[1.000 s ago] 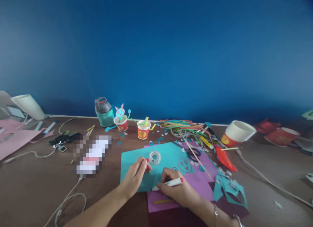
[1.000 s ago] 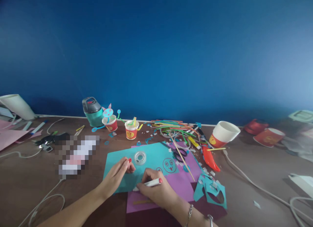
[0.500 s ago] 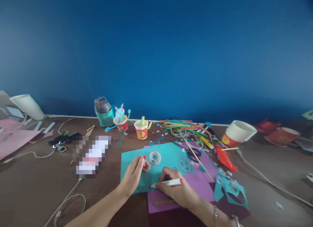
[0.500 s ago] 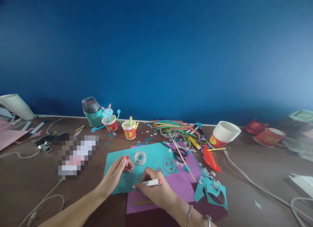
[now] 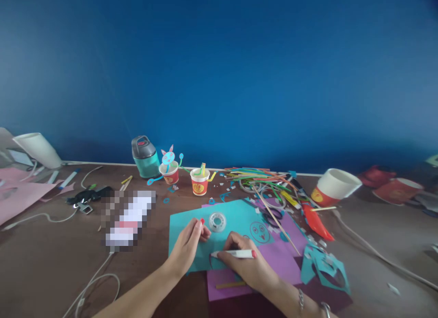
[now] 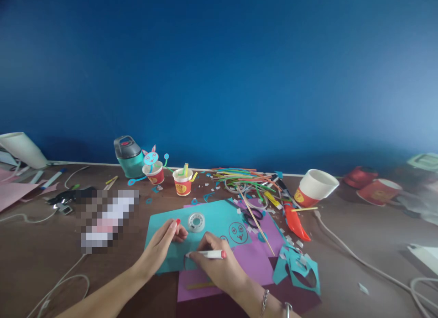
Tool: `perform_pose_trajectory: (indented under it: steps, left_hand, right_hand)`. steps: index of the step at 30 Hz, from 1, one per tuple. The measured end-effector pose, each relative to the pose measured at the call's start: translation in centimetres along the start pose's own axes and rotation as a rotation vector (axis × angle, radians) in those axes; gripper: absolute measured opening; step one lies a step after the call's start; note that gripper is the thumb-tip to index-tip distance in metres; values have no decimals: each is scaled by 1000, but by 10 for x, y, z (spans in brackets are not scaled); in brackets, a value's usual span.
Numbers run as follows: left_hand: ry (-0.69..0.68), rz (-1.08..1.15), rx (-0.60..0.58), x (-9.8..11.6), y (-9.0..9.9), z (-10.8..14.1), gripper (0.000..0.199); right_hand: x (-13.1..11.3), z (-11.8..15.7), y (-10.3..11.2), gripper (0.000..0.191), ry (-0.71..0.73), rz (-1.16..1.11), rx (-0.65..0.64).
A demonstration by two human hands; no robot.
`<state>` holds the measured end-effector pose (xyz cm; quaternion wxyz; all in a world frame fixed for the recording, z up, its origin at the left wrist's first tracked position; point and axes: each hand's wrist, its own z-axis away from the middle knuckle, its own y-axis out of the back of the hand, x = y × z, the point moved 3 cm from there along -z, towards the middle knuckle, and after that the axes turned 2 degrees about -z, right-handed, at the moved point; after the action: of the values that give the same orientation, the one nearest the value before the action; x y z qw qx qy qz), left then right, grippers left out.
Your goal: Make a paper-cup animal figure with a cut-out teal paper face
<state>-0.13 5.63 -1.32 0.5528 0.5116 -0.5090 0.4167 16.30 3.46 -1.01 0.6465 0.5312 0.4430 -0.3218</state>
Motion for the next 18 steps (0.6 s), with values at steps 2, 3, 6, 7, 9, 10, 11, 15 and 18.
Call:
perform_pose_trajectory:
  steps: [2, 3, 6, 7, 9, 10, 11, 15, 18]
  left_hand:
    - [0, -2, -3, 0, 0, 0, 39]
    - [2, -2, -2, 0, 0, 0, 39]
    - [11, -9, 4, 1, 0, 0, 39]
    - [12, -13, 5, 1, 1, 0, 40]
    - [13, -21, 3, 2, 1, 0, 40]
    - [13, -24, 3, 3, 1, 1, 40]
    - [13, -26, 3, 3, 1, 1, 40]
    - [9, -26, 1, 3, 1, 1, 40]
    - [3, -23, -2, 2, 1, 1, 40]
  right_hand:
    - [2, -1, 0, 25, 2, 1, 11]
    - [2, -1, 0, 24, 5, 4, 19]
    - [3, -2, 0, 24, 16, 15, 36]
    - [3, -2, 0, 25, 17, 16, 38]
    - [1, -1, 0, 25, 18, 10, 41]
    - [0, -1, 1, 25, 17, 4, 40]
    - [-1, -1, 1, 25, 18, -1, 37]
    - [-2, 0, 1, 24, 5, -31, 22]
    - [0, 1, 1, 23, -19, -62, 6]
